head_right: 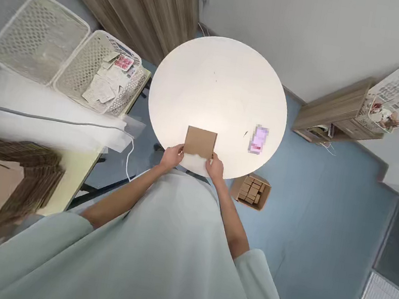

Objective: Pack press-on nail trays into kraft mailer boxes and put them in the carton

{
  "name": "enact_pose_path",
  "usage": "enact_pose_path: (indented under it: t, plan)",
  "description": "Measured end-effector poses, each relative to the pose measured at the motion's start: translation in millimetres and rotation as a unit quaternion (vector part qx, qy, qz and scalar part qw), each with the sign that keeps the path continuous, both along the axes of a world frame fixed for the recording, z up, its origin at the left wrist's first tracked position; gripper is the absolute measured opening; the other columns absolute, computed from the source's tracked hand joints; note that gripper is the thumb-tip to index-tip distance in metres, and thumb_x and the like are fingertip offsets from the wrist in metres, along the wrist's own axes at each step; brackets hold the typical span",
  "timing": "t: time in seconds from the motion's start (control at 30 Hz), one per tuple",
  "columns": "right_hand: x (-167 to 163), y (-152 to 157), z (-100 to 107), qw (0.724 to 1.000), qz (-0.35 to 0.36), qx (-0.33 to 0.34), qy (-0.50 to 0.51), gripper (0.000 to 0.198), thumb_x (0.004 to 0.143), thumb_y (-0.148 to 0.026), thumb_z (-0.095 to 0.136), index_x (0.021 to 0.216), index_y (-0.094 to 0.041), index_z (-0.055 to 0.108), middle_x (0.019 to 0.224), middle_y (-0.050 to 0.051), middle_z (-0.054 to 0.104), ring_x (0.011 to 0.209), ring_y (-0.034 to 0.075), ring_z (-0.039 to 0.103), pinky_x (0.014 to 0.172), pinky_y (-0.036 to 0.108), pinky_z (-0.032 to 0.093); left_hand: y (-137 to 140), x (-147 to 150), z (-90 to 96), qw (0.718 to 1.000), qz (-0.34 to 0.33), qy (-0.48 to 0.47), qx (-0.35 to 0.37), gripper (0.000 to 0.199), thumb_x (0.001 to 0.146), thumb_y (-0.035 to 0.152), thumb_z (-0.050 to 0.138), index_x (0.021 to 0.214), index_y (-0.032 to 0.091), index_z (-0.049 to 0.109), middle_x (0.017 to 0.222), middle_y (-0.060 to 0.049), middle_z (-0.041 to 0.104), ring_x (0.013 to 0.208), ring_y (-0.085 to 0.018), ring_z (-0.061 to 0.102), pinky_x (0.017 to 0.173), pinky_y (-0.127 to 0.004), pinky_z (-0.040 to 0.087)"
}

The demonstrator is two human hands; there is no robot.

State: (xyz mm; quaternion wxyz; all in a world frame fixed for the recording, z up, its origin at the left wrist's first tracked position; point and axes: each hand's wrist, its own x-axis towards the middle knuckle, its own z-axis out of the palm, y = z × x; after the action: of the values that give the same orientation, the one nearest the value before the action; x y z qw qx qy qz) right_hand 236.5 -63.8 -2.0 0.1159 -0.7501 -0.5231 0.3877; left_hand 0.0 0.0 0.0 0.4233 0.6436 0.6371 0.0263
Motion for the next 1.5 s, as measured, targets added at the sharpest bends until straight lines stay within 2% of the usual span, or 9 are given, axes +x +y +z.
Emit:
enact_pose_path:
  t: [0.2, 0.37, 0.67, 0.9, 1.0, 1.13, 1.3, 1.4, 1.5]
  plan:
    - [0.1, -1.6, -11.3, 0.992, -0.093, 0.032, 0.085, 0.041, 0.102, -0.024, 0.053, 0.141, -0.016, 0.066, 0.142, 0.015, 0.076, 0.132, 0.027, 0.074, 0.116, 0.041, 0.057, -3.8, 3.3, -4.6, 0.995, 0.07, -0.077, 0.008, 0.044, 0.099, 0.018, 0.056, 0.139, 0.021, 0.074, 0.132, -0.008, 0.081, 0.123, -0.027, 0.076, 0.11, -0.036, 0.057]
    - [-1.7, 2.8, -19.3, 0.985, -0.138, 0.037, 0.102, 0.037, 0.102, -0.021, 0.054, 0.136, -0.017, 0.069, 0.139, 0.016, 0.078, 0.13, 0.026, 0.075, 0.116, 0.041, 0.056, -1.7, 8.9, -11.6, 0.987, 0.126, -0.098, 0.002, 0.052, 0.099, 0.015, 0.056, 0.151, 0.016, 0.064, 0.143, -0.012, 0.076, 0.135, -0.027, 0.071, 0.119, -0.04, 0.053]
    - [-1.9, 16.4, -26.6, 0.986, -0.143, 0.048, 0.066, 0.037, 0.102, -0.024, 0.058, 0.136, -0.02, 0.071, 0.133, 0.014, 0.077, 0.106, 0.027, 0.077, 0.108, 0.044, 0.057, 14.2, 10.6, -14.7, 0.991, 0.118, -0.06, 0.0, 0.048, 0.098, 0.013, 0.057, 0.145, 0.017, 0.068, 0.139, -0.013, 0.078, 0.129, -0.032, 0.074, 0.117, -0.045, 0.053]
    - [0.9, 27.5, -27.9, 0.987, -0.139, 0.05, 0.061, 0.045, 0.097, -0.026, 0.062, 0.141, -0.016, 0.07, 0.135, 0.017, 0.071, 0.106, 0.026, 0.075, 0.108, 0.045, 0.059, 24.9, 12.6, -8.2, 0.989, 0.115, -0.088, 0.003, 0.053, 0.094, 0.013, 0.063, 0.146, 0.021, 0.066, 0.145, -0.01, 0.075, 0.128, -0.029, 0.075, 0.114, -0.042, 0.056]
    - [3.2, 27.4, -18.1, 0.981, -0.153, 0.07, 0.1, 0.045, 0.098, -0.032, 0.062, 0.139, -0.016, 0.071, 0.141, 0.018, 0.069, 0.116, 0.027, 0.073, 0.108, 0.044, 0.061, 25.0, 13.6, 1.8, 0.988, 0.124, -0.091, 0.001, 0.051, 0.095, 0.019, 0.066, 0.146, 0.018, 0.067, 0.14, -0.012, 0.078, 0.126, -0.028, 0.076, 0.114, -0.042, 0.056]
    - [8.4, 28.4, 13.5, 0.97, -0.166, 0.119, 0.133, 0.042, 0.101, -0.046, 0.062, 0.128, -0.018, 0.078, 0.149, 0.017, 0.069, 0.136, 0.029, 0.066, 0.114, 0.044, 0.058, 21.4, 12.8, 27.1, 0.985, 0.135, -0.1, 0.032, 0.048, 0.101, 0.035, 0.067, 0.145, 0.017, 0.068, 0.133, -0.012, 0.081, 0.122, -0.029, 0.078, 0.113, -0.042, 0.057]
    - [15.6, 34.0, 55.9, 0.972, -0.168, 0.101, 0.131, 0.048, 0.102, -0.061, 0.058, 0.112, -0.021, 0.083, 0.124, 0.011, 0.083, 0.119, 0.03, 0.075, 0.109, 0.044, 0.058, 20.4, 10.5, 56.6, 0.979, 0.163, -0.102, 0.069, 0.048, 0.105, 0.059, 0.06, 0.129, 0.022, 0.078, 0.121, -0.009, 0.084, 0.118, -0.03, 0.078, 0.108, -0.042, 0.059]
    - [18.2, 36.5, 61.2, 0.978, -0.152, 0.065, 0.125, 0.057, 0.101, -0.069, 0.056, 0.102, -0.02, 0.084, 0.116, 0.011, 0.085, 0.114, 0.032, 0.076, 0.105, 0.043, 0.058, 23.4, 9.0, 59.1, 0.979, 0.169, -0.105, 0.046, 0.045, 0.105, 0.06, 0.059, 0.115, 0.023, 0.082, 0.122, -0.009, 0.084, 0.119, -0.031, 0.077, 0.105, -0.04, 0.059]
    - [20.1, 36.6, 53.1, 0.975, -0.154, 0.063, 0.146, 0.06, 0.1, -0.072, 0.056, 0.114, -0.02, 0.083, 0.127, 0.012, 0.082, 0.12, 0.03, 0.074, 0.109, 0.044, 0.057, 27.0, 6.5, 52.1, 0.977, 0.166, -0.13, 0.016, 0.042, 0.105, 0.057, 0.059, 0.119, 0.024, 0.081, 0.127, -0.007, 0.082, 0.116, -0.029, 0.076, 0.106, -0.039, 0.058]
